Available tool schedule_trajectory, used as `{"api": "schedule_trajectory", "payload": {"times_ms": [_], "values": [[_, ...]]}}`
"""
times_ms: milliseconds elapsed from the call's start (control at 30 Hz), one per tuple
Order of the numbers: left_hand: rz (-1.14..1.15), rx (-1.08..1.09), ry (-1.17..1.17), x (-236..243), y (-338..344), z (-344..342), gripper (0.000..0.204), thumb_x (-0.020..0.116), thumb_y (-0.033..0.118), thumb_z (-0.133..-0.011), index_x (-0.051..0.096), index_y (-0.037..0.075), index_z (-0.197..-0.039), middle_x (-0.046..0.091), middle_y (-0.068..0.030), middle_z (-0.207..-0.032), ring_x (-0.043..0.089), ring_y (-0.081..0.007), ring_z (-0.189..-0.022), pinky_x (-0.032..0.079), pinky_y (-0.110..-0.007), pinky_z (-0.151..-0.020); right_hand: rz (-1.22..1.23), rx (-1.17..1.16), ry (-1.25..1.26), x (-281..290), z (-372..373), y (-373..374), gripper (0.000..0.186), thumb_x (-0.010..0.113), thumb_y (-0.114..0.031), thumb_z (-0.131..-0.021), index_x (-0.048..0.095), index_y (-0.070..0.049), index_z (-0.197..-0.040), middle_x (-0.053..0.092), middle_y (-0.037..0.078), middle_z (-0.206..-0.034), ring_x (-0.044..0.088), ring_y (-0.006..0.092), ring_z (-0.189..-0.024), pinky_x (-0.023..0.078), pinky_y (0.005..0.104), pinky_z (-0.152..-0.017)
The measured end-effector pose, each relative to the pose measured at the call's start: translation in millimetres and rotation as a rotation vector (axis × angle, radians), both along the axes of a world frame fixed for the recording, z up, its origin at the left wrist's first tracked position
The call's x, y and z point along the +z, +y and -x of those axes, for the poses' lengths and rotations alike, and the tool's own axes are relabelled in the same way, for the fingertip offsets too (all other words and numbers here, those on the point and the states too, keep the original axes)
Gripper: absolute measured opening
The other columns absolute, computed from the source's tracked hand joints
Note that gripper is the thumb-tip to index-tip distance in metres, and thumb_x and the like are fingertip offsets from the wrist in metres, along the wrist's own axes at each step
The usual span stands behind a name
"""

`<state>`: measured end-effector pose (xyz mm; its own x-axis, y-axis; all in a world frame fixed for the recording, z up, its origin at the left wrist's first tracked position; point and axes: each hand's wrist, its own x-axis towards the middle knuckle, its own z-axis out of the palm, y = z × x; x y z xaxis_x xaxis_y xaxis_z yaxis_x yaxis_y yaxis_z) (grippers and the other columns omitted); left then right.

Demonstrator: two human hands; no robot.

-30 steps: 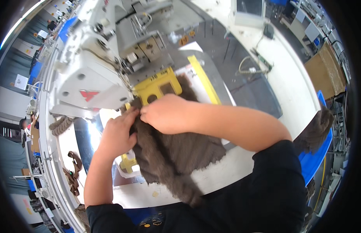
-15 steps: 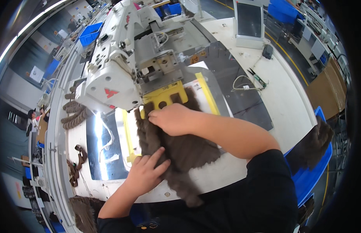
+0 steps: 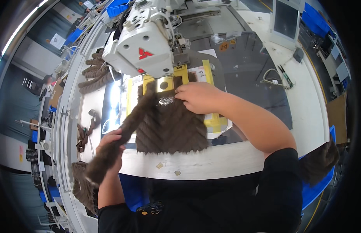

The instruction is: Sewing fur components onto bag parts using an industrial sewing machine.

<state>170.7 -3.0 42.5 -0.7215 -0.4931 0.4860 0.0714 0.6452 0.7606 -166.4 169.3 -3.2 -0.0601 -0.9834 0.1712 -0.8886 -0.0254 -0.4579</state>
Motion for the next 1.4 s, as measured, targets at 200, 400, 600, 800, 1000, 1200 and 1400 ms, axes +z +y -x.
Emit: {"api": "schedule_trajectory", "payload": {"times_ms": [200, 400, 600, 800, 1000, 1200, 1400], "values": [[-0.017, 0.107, 0.064, -3.4, -14.2, -38.0, 0.041, 0.078, 0.034, -0.093, 0.062, 0.004, -0.116, 0.066, -0.0158, -0.122, 0.062, -0.0276, -0.120, 0.045, -0.044, -0.109, 0.006, 0.029, 0.067, 8.3, -11.9, 2.3, 0.036, 0.060, -0.015, -0.092, 0.068, -0.005, -0.125, 0.064, 0.009, -0.133, 0.061, 0.0297, -0.121, 0.050, 0.0421, -0.103], [-0.016, 0.167, 0.284, 12.4, 1.1, -59.4, 0.029, 0.085, 0.019, -0.086, 0.071, 0.001, -0.104, 0.073, -0.0171, -0.104, 0.071, -0.0279, -0.101, 0.055, -0.037, -0.094, 0.044, 0.064, 0.031, 18.9, -34.4, -1.4, 0.033, 0.061, -0.016, -0.093, 0.069, -0.005, -0.122, 0.065, 0.009, -0.126, 0.064, 0.0299, -0.114, 0.054, 0.0422, -0.095], [0.307, -0.007, 0.211, 29.9, 4.6, -69.2, 0.035, 0.094, 0.015, -0.072, 0.073, 0.000, -0.095, 0.072, -0.0130, -0.087, 0.067, -0.0220, -0.073, 0.052, -0.031, -0.064, -0.009, 0.250, -0.269, 54.3, -91.4, -3.5, 0.029, 0.067, -0.017, -0.091, 0.072, -0.004, -0.117, 0.071, 0.014, -0.114, 0.069, 0.0319, -0.102, 0.056, 0.0384, -0.089], [0.448, -0.141, 0.249, 30.8, 12.9, -60.0, 0.036, 0.095, 0.016, -0.068, 0.074, -0.001, -0.092, 0.070, -0.0095, -0.078, 0.063, -0.0205, -0.061, 0.046, -0.030, -0.053, -0.394, 0.372, -0.916, 48.1, -161.5, -12.7, 0.041, 0.064, -0.040, -0.101, 0.074, -0.001, -0.110, 0.073, 0.009, -0.086, 0.064, 0.0140, -0.077, 0.055, 0.0329, -0.072], [0.801, -0.300, 0.158, 27.6, 34.8, -54.3, 0.015, 0.081, 0.003, -0.069, 0.066, 0.003, -0.073, 0.065, -0.0066, -0.075, 0.059, -0.0176, -0.058, 0.041, -0.029, -0.050, -0.641, 0.211, -1.373, 58.4, -208.2, -6.4, 0.052, 0.059, -0.051, -0.103, 0.073, -0.004, -0.086, 0.067, 0.000, -0.078, 0.058, 0.0070, -0.068, 0.045, 0.0219, -0.056], [0.844, -0.354, 0.189, 14.7, 51.5, -49.5, 0.025, 0.079, 0.007, -0.072, 0.055, 0.008, -0.066, 0.040, 0.0025, -0.063, 0.043, -0.0109, -0.051, 0.027, -0.028, -0.048, -0.707, 0.084, -1.509, 47.4, -214.5, 22.9, 0.044, 0.062, -0.041, -0.103, 0.071, -0.003, -0.082, 0.064, 0.000, -0.070, 0.057, 0.0072, -0.061, 0.044, 0.0231, -0.053], [0.419, -0.595, 0.050, 21.6, 44.2, -1.5, 0.052, 0.082, 0.055, -0.076, 0.067, 0.006, -0.085, 0.056, -0.0026, -0.073, 0.055, -0.0207, -0.062, 0.040, -0.034, -0.057, -0.763, 0.012, -1.033, 35.0, -188.2, 52.0, 0.047, 0.067, -0.041, -0.098, 0.071, 0.001, -0.077, 0.067, 0.011, -0.068, 0.063, 0.0155, -0.060, 0.049, 0.0327, -0.057]]}}
